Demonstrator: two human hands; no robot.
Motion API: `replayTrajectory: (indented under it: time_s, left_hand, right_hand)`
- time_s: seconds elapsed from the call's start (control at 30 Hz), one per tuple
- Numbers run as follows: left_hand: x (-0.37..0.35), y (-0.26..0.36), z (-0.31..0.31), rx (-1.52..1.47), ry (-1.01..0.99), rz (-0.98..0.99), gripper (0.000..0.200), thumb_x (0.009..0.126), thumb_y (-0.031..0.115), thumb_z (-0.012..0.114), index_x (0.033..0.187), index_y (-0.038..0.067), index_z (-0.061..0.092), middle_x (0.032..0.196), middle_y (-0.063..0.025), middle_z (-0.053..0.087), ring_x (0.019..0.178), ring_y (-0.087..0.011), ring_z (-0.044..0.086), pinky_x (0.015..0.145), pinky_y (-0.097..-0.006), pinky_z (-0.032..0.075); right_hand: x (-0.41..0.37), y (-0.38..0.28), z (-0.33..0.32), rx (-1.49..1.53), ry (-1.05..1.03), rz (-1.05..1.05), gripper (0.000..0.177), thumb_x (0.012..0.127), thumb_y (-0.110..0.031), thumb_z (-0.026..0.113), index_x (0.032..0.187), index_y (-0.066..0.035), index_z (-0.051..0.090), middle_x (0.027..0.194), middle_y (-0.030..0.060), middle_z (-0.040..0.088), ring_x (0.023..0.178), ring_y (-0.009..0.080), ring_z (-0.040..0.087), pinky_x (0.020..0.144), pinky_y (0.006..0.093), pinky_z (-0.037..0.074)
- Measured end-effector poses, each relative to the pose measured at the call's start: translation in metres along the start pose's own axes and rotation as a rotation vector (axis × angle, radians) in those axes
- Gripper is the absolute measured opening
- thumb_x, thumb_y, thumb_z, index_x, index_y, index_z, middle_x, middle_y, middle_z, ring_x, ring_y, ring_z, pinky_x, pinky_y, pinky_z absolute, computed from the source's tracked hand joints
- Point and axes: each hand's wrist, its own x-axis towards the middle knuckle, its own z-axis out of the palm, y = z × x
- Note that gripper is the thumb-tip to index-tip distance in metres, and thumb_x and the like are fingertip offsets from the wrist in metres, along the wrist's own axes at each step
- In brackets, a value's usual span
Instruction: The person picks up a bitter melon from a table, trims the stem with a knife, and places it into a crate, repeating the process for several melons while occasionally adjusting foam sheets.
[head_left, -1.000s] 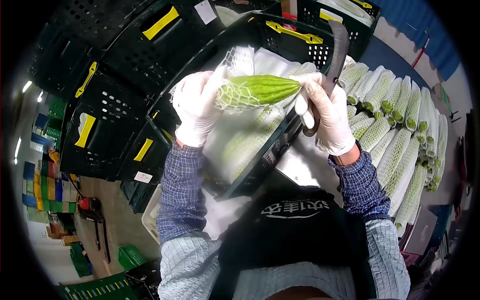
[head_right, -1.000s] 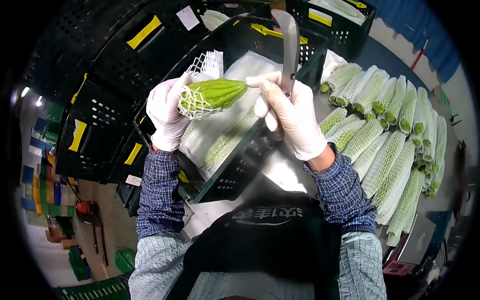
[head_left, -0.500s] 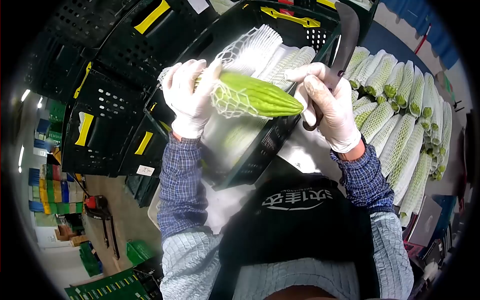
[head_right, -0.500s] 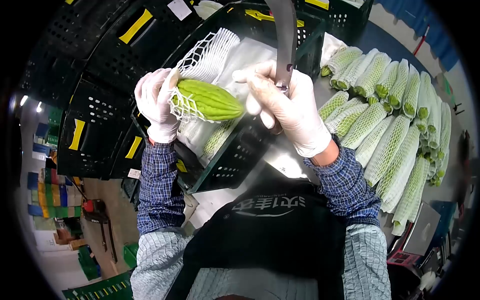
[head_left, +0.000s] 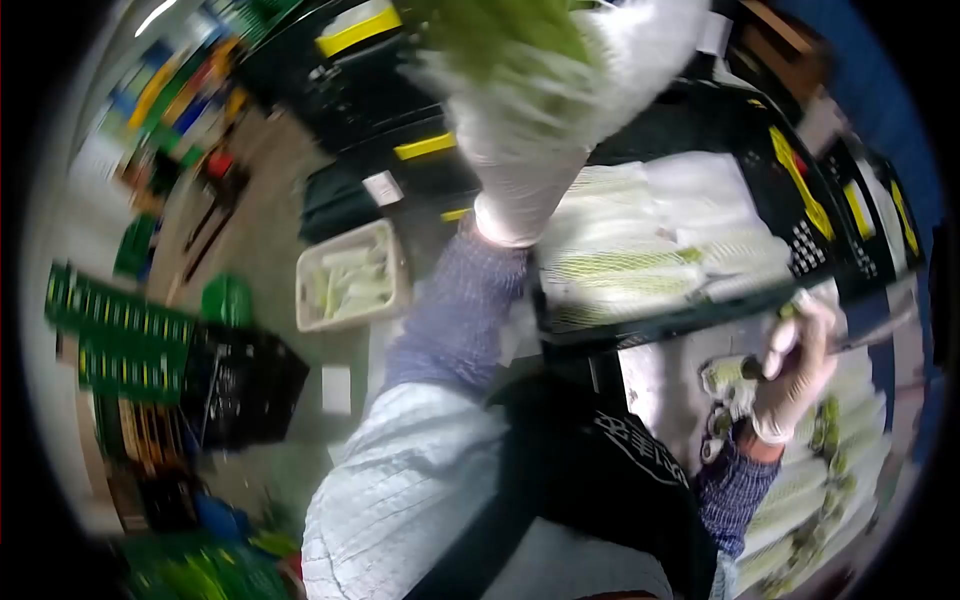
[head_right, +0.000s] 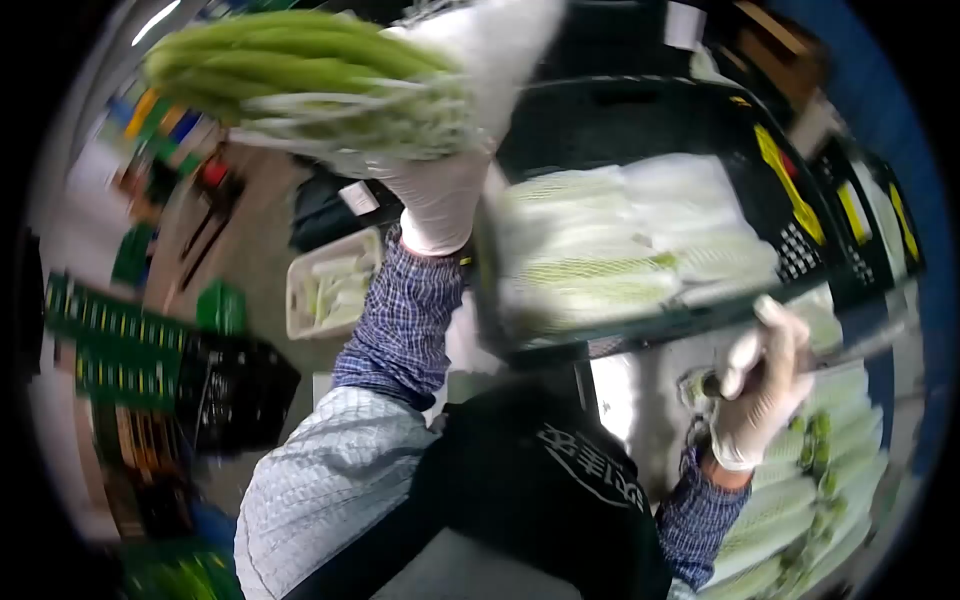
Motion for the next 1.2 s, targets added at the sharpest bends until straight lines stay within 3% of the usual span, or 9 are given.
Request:
replayTrajectory:
  time_s: [0.07, 0.1, 0.33, 0.53, 0.63, 0.73, 0.8, 1.0, 1.2]
  left_hand:
    - [0.006, 0.035, -0.040, -0.169, 0.256, -0.224, 0.040, 0.087, 0.007, 0.073, 0.123, 0.001, 0.058, 0.112, -0.0105, 0.066, 0.099, -0.0212, 0.065, 0.093, -0.0332, 0.051]
    - [0.016, 0.052, -0.060, 0.263, 0.311, -0.122, 0.040, 0.085, 0.006, 0.075, 0.122, 0.000, 0.059, 0.110, -0.0105, 0.066, 0.098, -0.0209, 0.065, 0.093, -0.0337, 0.051]
    - [-0.124, 0.073, -0.286, -0.169, 0.851, -1.202, 0.024, 0.094, 0.017, 0.061, 0.113, 0.003, 0.057, 0.092, -0.0141, 0.066, 0.079, -0.0302, 0.067, 0.068, -0.0442, 0.060]
    - [-0.186, 0.035, -0.488, 0.433, 0.662, -1.049, 0.027, 0.093, 0.025, 0.065, 0.111, 0.006, 0.060, 0.097, -0.0092, 0.065, 0.082, -0.0255, 0.066, 0.067, -0.0431, 0.058]
    - [-0.061, 0.078, -0.417, 0.466, 0.811, -0.995, 0.029, 0.092, 0.030, 0.067, 0.108, 0.006, 0.064, 0.090, -0.0050, 0.064, 0.075, -0.0189, 0.064, 0.060, -0.0336, 0.055]
    - [0.016, 0.075, -0.389, 0.749, 0.415, -1.032, 0.022, 0.091, 0.024, 0.067, 0.107, 0.009, 0.063, 0.085, 0.0007, 0.058, 0.072, -0.0084, 0.053, 0.057, -0.0221, 0.041]
    - [0.041, 0.046, -0.339, 0.595, 0.328, -0.882, 0.029, 0.094, 0.018, 0.065, 0.118, 0.003, 0.061, 0.101, -0.0063, 0.067, 0.092, -0.0156, 0.066, 0.074, -0.0259, 0.052]
    - [0.055, 0.033, -0.087, 0.585, -0.597, -0.615, 0.033, 0.095, 0.004, 0.059, 0.127, -0.004, 0.059, 0.120, -0.0131, 0.066, 0.109, -0.0190, 0.065, 0.099, -0.0303, 0.049]
    - [0.012, -0.061, 0.016, 0.462, -1.451, -0.662, 0.027, 0.090, 0.018, 0.069, 0.111, 0.001, 0.066, 0.092, -0.0022, 0.066, 0.082, -0.0081, 0.061, 0.076, -0.0267, 0.053]
  right_hand:
    - [0.006, 0.006, 0.003, 0.003, -0.041, -0.039, 0.024, 0.102, -0.022, 0.052, 0.107, -0.002, 0.064, 0.057, -0.0015, 0.046, 0.039, 0.0045, 0.033, 0.036, 0.0197, 0.026]
    - [0.011, 0.009, 0.009, 0.024, -0.061, -0.065, 0.024, 0.103, -0.023, 0.052, 0.108, -0.002, 0.063, 0.058, -0.0015, 0.045, 0.039, 0.0048, 0.033, 0.036, 0.0195, 0.027]
    - [0.037, 0.008, 0.032, 0.074, -0.160, 0.078, 0.029, 0.103, -0.028, 0.049, 0.112, -0.003, 0.061, 0.066, -0.0027, 0.044, 0.043, 0.0051, 0.035, 0.038, 0.0197, 0.029]
    - [0.059, 0.012, 0.063, -0.007, -0.120, 0.074, 0.029, 0.103, -0.030, 0.050, 0.114, -0.005, 0.062, 0.061, -0.0055, 0.041, 0.041, 0.0017, 0.032, 0.034, 0.0199, 0.022]
    - [0.080, 0.016, 0.055, -0.027, -0.076, 0.122, 0.030, 0.101, -0.030, 0.055, 0.114, -0.005, 0.065, 0.063, -0.0056, 0.044, 0.042, 0.0007, 0.032, 0.034, 0.0208, 0.020]
    - [0.102, 0.021, 0.040, -0.093, -0.056, 0.112, 0.032, 0.098, -0.030, 0.059, 0.114, -0.004, 0.067, 0.065, -0.0063, 0.047, 0.045, 0.0003, 0.036, 0.034, 0.0192, 0.022]
    - [0.114, 0.024, 0.037, -0.137, -0.040, 0.100, 0.034, 0.098, -0.031, 0.060, 0.116, -0.003, 0.067, 0.067, -0.0063, 0.051, 0.047, 0.0005, 0.039, 0.038, 0.0173, 0.027]
    - [0.143, 0.067, -0.013, -0.129, -0.101, 0.030, 0.031, 0.100, -0.028, 0.058, 0.113, -0.001, 0.067, 0.074, -0.0029, 0.061, 0.051, 0.0008, 0.046, 0.047, 0.0157, 0.035]
    - [0.134, 0.067, -0.017, -0.227, -0.017, 0.016, 0.029, 0.099, -0.028, 0.060, 0.112, -0.003, 0.068, 0.073, -0.0040, 0.059, 0.049, -0.0001, 0.044, 0.041, 0.0163, 0.031]
